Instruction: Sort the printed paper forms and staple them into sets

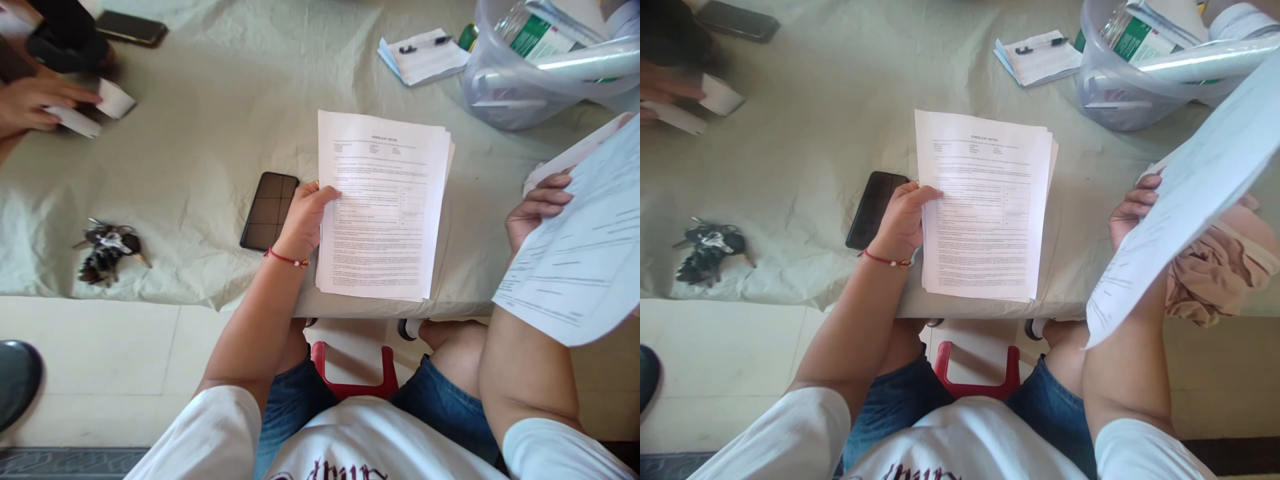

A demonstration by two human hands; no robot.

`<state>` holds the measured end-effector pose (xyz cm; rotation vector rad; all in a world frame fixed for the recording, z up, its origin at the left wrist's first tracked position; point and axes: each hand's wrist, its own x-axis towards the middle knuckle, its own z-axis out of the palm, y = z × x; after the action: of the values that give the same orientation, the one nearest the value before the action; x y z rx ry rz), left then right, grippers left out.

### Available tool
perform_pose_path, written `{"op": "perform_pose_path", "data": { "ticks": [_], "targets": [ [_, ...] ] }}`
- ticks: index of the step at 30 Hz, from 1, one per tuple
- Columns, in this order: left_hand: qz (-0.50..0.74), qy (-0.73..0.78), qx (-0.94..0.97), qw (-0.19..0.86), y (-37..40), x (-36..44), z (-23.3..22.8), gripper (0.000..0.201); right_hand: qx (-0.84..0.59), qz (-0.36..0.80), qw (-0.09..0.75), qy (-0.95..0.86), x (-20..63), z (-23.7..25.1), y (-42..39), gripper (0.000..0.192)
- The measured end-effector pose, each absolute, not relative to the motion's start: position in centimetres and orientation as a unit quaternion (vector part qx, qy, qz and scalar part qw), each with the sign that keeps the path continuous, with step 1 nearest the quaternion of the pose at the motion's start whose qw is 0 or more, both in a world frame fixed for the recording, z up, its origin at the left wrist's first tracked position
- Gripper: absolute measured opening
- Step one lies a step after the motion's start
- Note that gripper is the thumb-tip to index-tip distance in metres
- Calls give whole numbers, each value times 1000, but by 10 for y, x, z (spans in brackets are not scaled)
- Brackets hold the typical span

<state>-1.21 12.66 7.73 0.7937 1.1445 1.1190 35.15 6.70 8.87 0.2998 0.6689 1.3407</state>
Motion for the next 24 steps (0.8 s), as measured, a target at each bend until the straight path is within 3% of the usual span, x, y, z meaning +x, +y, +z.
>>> {"op": "perform_pose_path", "data": {
  "ticks": [3, 9, 13, 19, 24],
  "targets": [
    [492, 496, 342, 628, 127, -12, 78, 14, 308, 552, 646, 428, 347, 92, 62, 51],
    [488, 500, 345, 627, 126, -11, 79, 14, 46, 613, 755, 229, 339, 99, 64, 50],
    [492, 501, 341, 625, 126, -10, 79, 14, -14, 600, 782, 165, 336, 101, 64, 45],
    [490, 506, 349, 618, 126, -11, 78, 16, -90, 579, 810, 14, 348, 83, 72, 22],
    [491, 504, 345, 621, 126, -11, 78, 15, -72, 587, 806, 6, 355, 78, 75, 16]
  ]
}}
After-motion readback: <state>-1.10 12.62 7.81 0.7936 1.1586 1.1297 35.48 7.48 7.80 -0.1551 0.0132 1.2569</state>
